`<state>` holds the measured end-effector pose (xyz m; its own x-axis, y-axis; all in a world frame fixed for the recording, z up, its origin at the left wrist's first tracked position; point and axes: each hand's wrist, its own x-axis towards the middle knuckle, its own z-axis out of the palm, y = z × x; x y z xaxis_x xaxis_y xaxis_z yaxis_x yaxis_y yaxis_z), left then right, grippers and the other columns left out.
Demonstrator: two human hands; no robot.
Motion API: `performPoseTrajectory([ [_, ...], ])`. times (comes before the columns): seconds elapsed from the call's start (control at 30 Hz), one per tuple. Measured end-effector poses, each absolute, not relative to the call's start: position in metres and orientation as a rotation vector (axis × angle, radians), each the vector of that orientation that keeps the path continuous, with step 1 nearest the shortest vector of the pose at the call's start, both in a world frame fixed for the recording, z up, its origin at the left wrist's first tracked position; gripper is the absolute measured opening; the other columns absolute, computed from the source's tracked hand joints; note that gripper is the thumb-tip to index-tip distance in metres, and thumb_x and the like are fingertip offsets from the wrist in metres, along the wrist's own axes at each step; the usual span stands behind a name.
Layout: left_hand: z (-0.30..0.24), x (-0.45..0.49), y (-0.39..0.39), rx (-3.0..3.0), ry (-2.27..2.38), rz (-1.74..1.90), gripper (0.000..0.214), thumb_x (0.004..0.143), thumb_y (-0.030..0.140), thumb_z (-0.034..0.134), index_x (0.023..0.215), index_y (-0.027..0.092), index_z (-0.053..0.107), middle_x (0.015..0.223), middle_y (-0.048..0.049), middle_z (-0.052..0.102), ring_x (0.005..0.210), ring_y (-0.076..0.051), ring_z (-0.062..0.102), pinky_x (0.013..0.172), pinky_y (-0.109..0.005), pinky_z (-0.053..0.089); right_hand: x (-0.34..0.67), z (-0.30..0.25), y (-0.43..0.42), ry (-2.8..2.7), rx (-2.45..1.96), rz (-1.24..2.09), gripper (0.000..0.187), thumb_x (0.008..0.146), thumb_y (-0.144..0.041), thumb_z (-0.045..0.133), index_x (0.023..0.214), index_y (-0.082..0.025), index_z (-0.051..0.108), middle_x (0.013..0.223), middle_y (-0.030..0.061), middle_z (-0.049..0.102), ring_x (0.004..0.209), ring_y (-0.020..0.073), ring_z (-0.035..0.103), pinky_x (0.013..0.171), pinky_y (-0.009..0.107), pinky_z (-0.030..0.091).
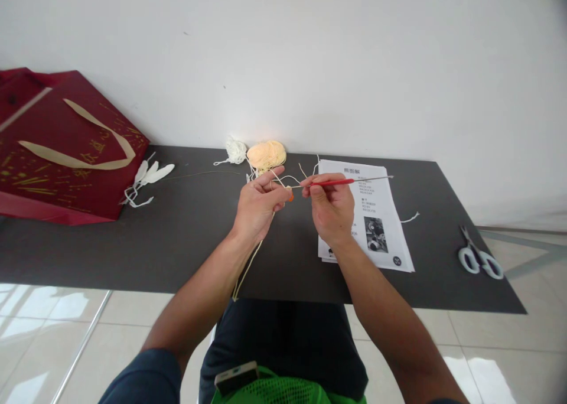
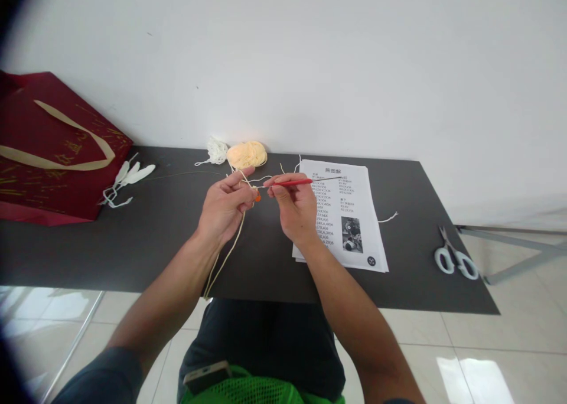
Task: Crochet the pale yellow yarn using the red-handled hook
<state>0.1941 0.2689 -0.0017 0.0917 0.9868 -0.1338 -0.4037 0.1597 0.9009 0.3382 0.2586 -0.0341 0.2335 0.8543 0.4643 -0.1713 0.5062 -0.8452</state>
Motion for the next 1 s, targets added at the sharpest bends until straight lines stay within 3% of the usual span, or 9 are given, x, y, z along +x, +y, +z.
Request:
performPoseTrajectory([
  [0.13, -0.002, 0.193, 0.272, 0.82, 1.017, 1.153, 0.057, 0.059, 0.012, 0.082, 0.116, 0.012, 0.072, 0.057, 0.0046, 0.064, 0.048, -0.007, 0.046, 0.049, -0.023, 0.027, 0.347, -0.031, 0.254, -1.362, -0.822, 0.583, 0.006, 0.098, -0.028, 0.068, 0.103, -0.029, 0.065, 0.095, 0.0004, 0.077, 0.087, 0.0171, 0.071, 0.081, 0.035, 0.059],
  [0.23, -0.005, 0.193, 0.274, 0.818, 1.068, 1.161, 0.057, 0.057, 0.009, 0.079, 0.114, 0.01, 0.072, 0.055, 0.0052, 0.062, 0.047, -0.007, 0.045, 0.049, -0.023, 0.028, 0.348, -0.031, 0.251, -1.546, -0.793, 0.443, 0.014, 0.1, -0.02, 0.062, 0.109, -0.031, 0.065, 0.099, 0.0018, 0.076, 0.094, 0.0197, 0.071, 0.085, 0.04, 0.058],
  [0.43, -0.02, 0.194, 0.276, 1.004, 1.206, 1.304, 0.051, 0.059, 0.008, 0.074, 0.109, 0.014, 0.076, 0.059, 0.0055, 0.063, 0.053, -0.009, 0.051, 0.054, -0.023, 0.036, 0.343, -0.035, 0.246, -1.751, -0.76, 0.276, 0.03, 0.098, -0.011, 0.057, 0.116, -0.034, 0.063, 0.1, 0.0034, 0.074, 0.096, 0.0234, 0.068, 0.082, 0.045, 0.057],
  [0.57, -0.024, 0.193, 0.274, 1.172, 1.234, 1.307, 0.049, 0.065, 0.01, 0.072, 0.114, 0.015, 0.077, 0.061, 0.0048, 0.063, 0.055, -0.01, 0.052, 0.055, -0.023, 0.038, 0.339, -0.03, 0.243, -1.753, -0.787, 0.229, 0.026, 0.097, -0.009, 0.057, 0.112, -0.03, 0.062, 0.097, 0.0041, 0.072, 0.093, 0.0219, 0.067, 0.08, 0.042, 0.056],
  [0.8, -0.024, 0.193, 0.27, 1.364, 1.199, 1.251, 0.051, 0.068, 0.009, 0.069, 0.117, 0.018, 0.077, 0.065, 0.0047, 0.065, 0.057, -0.009, 0.054, 0.058, -0.023, 0.043, 0.342, -0.024, 0.242, -1.495, -0.988, 0.447, 0.004, 0.1, -0.025, 0.063, 0.103, -0.027, 0.063, 0.095, 0.0018, 0.073, 0.087, 0.0185, 0.069, 0.077, 0.036, 0.055],
  [1.0, -0.021, 0.194, 0.27, 1.349, 1.034, 1.2, 0.053, 0.066, 0.006, 0.069, 0.117, 0.018, 0.078, 0.068, 0.004, 0.068, 0.058, -0.009, 0.055, 0.057, -0.022, 0.043, 0.349, -0.028, 0.253, -1.155, -0.994, 0.816, 0.011, 0.094, -0.035, 0.072, 0.095, -0.026, 0.066, 0.084, -0.0021, 0.073, 0.074, 0.0146, 0.062, 0.069, 0.031, 0.049],
])
